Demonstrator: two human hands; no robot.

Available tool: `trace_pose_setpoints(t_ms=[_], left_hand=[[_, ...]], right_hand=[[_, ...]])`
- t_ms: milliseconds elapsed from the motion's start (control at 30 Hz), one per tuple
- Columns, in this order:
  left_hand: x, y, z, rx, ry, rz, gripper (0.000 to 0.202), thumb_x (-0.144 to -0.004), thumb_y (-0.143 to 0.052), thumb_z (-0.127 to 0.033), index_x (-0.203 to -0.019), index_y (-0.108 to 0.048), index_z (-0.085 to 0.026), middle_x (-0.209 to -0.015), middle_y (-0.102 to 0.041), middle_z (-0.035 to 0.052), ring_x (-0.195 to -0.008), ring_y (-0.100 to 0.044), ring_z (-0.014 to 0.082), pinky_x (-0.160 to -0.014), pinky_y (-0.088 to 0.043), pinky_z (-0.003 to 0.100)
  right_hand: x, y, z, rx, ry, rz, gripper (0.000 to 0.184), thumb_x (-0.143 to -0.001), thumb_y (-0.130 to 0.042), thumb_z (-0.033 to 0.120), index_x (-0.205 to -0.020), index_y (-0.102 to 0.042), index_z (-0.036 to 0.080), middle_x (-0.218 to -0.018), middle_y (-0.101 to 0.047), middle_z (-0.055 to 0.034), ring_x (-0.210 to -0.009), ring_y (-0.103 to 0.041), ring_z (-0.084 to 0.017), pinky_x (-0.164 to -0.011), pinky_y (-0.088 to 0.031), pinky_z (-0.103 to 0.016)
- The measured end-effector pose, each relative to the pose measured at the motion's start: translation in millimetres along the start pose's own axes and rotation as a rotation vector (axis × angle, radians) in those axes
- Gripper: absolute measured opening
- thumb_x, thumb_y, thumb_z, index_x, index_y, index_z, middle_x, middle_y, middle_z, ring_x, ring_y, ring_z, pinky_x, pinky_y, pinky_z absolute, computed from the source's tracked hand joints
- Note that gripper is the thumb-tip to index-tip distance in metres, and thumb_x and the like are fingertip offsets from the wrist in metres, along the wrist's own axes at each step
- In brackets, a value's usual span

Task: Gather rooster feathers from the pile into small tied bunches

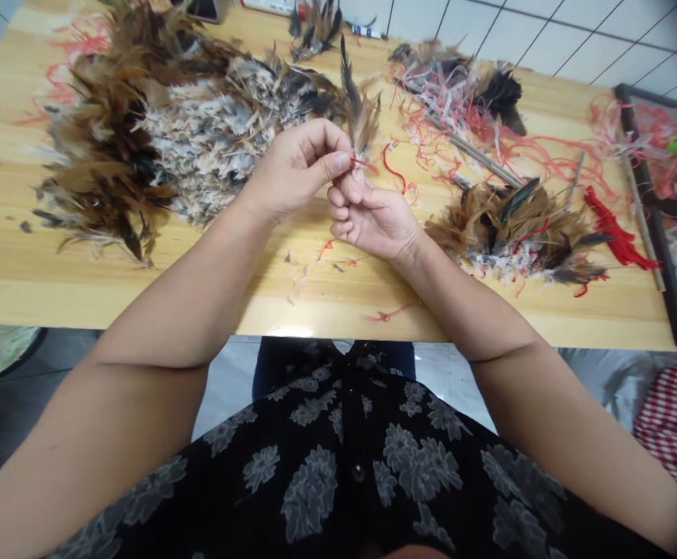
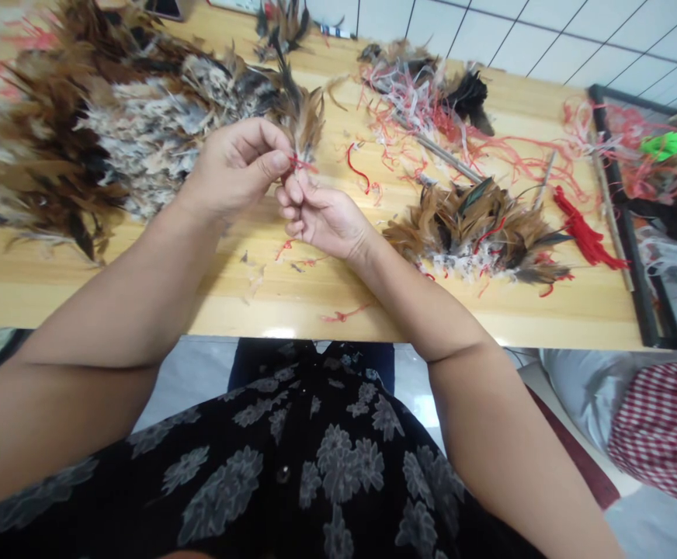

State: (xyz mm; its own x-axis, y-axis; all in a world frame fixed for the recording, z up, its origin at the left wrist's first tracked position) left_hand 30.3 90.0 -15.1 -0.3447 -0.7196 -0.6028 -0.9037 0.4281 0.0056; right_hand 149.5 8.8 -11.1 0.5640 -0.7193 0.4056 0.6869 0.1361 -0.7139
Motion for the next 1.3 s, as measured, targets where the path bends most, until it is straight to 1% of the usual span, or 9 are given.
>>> trace_pose_setpoints(t_ms=[233,333,433,567,767,867,967,1200,1300], left_hand=[[-1,7.2,5,-0.038,0.0,0.008,0.092,-0.086,-0.106,-0.101,-0.11,-0.074,-0.018,-0.09,-0.073,-0.0015,-0.072,-0.086,0.0205,-0.062,-0.069,0.029],[-1,6.0,-2,-0.049,-0.006,0.041,0.089,-0.089,-0.108,-0.097,-0.114,-0.078,-0.016,-0.091,-0.077,0.0001,-0.075,-0.087,0.0199,-0.066,-0.071,0.03],[1,2.1,-8,-0.022,0.031,0.066,0.081,-0.095,-0.109,-0.091,-0.114,-0.079,-0.019,-0.089,-0.079,0.0016,-0.076,-0.088,0.0205,-0.068,-0.073,0.03],[4,8.4,3,-0.085,0.075,-0.002,0.074,-0.094,-0.111,-0.091,-0.106,-0.075,-0.027,-0.088,-0.077,0.0006,-0.072,-0.081,0.0174,-0.071,-0.07,0.03],[0,15.2,24,-0.074,-0.03,-0.13,0.084,-0.088,-0.104,-0.102,-0.1,-0.07,-0.027,-0.081,-0.065,-0.0024,-0.065,-0.067,0.016,-0.066,-0.06,0.033],[-1,11.9,21,0.01,-0.002,-0.171,0.077,-0.092,-0.106,-0.091,-0.104,-0.069,-0.025,-0.089,-0.071,0.0015,-0.072,-0.073,0.0184,-0.071,-0.064,0.035],[-1,7.2,12,0.081,-0.008,-0.164,0.068,-0.096,-0.108,-0.075,-0.107,-0.066,-0.024,-0.094,-0.071,0.001,-0.073,-0.076,0.0165,-0.069,-0.062,0.03],[-7,6.3,6,0.109,0.007,-0.173,0.072,-0.087,-0.115,-0.071,-0.112,-0.065,-0.025,-0.092,-0.071,-0.0021,-0.071,-0.079,0.0162,-0.063,-0.063,0.027],[-8,2.0,-7,0.138,-0.017,-0.161,0.071,-0.084,-0.119,-0.068,-0.106,-0.069,-0.023,-0.091,-0.074,-0.0019,-0.07,-0.08,0.0161,-0.064,-0.064,0.026]], right_hand=[[1,1,3,0.022,0.023,-0.049,0.05,-0.133,-0.052,0.026,-0.083,-0.046,0.024,-0.081,-0.055,0.0053,-0.064,-0.052,-0.008,-0.057,-0.043,-0.015],[-1,2,3,0.032,0.038,-0.047,0.051,-0.133,-0.044,0.021,-0.082,-0.047,0.024,-0.08,-0.055,0.005,-0.064,-0.053,-0.007,-0.057,-0.043,-0.015],[-5,7,3,0.052,0.062,-0.048,0.047,-0.13,-0.048,0.019,-0.084,-0.05,0.024,-0.079,-0.055,0.0054,-0.064,-0.053,-0.007,-0.057,-0.042,-0.015],[-12,12,1,0.08,0.094,-0.058,0.038,-0.126,-0.06,0.02,-0.089,-0.052,0.024,-0.076,-0.054,0.0079,-0.061,-0.049,-0.006,-0.056,-0.04,-0.014],[-9,9,1,0.085,0.102,-0.087,0.042,-0.126,-0.063,0.02,-0.086,-0.051,0.025,-0.073,-0.05,0.0087,-0.061,-0.047,-0.007,-0.056,-0.038,-0.013],[-5,5,4,0.047,0.118,-0.071,0.046,-0.127,-0.059,0.018,-0.083,-0.048,0.024,-0.073,-0.051,0.0074,-0.062,-0.046,-0.008,-0.057,-0.04,-0.014],[-3,2,4,0.012,0.129,-0.039,0.05,-0.13,-0.052,0.018,-0.08,-0.043,0.024,-0.075,-0.051,0.0061,-0.063,-0.044,-0.009,-0.057,-0.04,-0.015],[-2,1,6,-0.013,0.147,0.047,0.05,-0.128,-0.055,0.019,-0.081,-0.039,0.024,-0.076,-0.046,0.0053,-0.065,-0.045,-0.009,-0.059,-0.041,-0.015],[-2,1,6,-0.026,0.14,0.052,0.053,-0.129,-0.054,0.018,-0.08,-0.036,0.024,-0.075,-0.044,0.0054,-0.065,-0.045,-0.009,-0.058,-0.04,-0.015]])
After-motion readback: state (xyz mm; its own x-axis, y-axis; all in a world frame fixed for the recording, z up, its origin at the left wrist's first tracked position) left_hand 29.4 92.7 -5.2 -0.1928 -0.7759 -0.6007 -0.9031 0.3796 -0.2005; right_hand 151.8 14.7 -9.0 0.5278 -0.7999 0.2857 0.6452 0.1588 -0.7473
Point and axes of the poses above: each hand's wrist, its own x-axis away from the middle knuckle, its own y-axis out of the back of the hand, z = x × y, the point moved 7 cm from there along -x, towards the middle knuckle
